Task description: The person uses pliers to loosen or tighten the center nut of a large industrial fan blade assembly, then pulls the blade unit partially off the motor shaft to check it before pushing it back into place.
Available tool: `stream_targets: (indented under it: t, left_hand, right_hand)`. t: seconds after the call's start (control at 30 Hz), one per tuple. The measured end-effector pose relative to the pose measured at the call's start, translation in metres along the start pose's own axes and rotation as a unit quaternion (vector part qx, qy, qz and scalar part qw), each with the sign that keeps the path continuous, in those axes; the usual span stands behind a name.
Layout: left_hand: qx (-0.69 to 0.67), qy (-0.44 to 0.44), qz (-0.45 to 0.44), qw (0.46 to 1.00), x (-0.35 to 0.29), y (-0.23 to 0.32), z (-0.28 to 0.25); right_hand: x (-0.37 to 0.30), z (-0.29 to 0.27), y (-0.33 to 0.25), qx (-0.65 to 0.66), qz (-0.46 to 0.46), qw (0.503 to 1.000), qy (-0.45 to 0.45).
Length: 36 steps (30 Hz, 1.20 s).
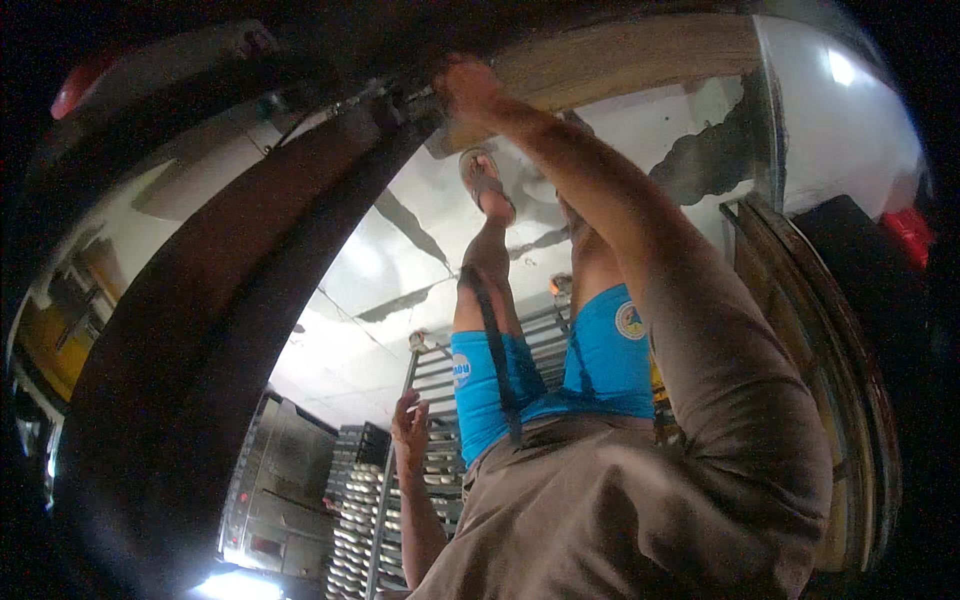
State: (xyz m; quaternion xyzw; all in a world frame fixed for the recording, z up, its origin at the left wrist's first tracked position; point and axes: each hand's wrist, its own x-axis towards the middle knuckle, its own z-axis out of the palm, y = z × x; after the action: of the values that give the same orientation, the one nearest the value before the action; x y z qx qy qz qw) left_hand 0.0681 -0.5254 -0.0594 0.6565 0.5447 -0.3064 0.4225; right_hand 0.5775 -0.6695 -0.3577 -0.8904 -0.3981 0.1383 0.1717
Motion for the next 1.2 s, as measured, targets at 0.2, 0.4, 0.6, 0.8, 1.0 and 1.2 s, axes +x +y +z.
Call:
stream_targets:
  t: [0.2, 0.4, 0.6, 0.8, 1.0, 1.2]
  left_hand:
    - [-0.021, -0.014, -0.105, 0.994, -0.008, -0.022, 0.011]
    - [-0.095, -0.007, -0.075, 0.993, 0.008, -0.028, 0.001]
    - [-0.076, -0.036, 0.085, 0.993, -0.004, 0.072, 0.035]
    - [-0.466, -0.056, 0.249, 0.847, -0.070, 0.221, 0.083]
    - [-0.757, 0.007, 0.330, 0.564, -0.177, 0.274, -0.041]
    - [-0.818, 0.081, 0.403, 0.402, -0.225, 0.204, -0.149]
  right_hand:
    - [0.002, 0.062, 0.012, -0.082, 0.047, 0.994, 0.056]
    - [0.005, 0.025, 0.017, -0.006, 0.081, 0.981, -0.175]
    - [-0.125, -0.134, -0.004, 0.300, 0.141, 0.925, -0.187]
    - [-0.250, -0.233, -0.158, 0.411, 0.060, 0.816, -0.401]
    - [-0.200, -0.388, -0.303, 0.420, -0.115, 0.849, -0.301]
    - [-0.198, -0.397, -0.363, 0.471, -0.216, 0.819, -0.246]
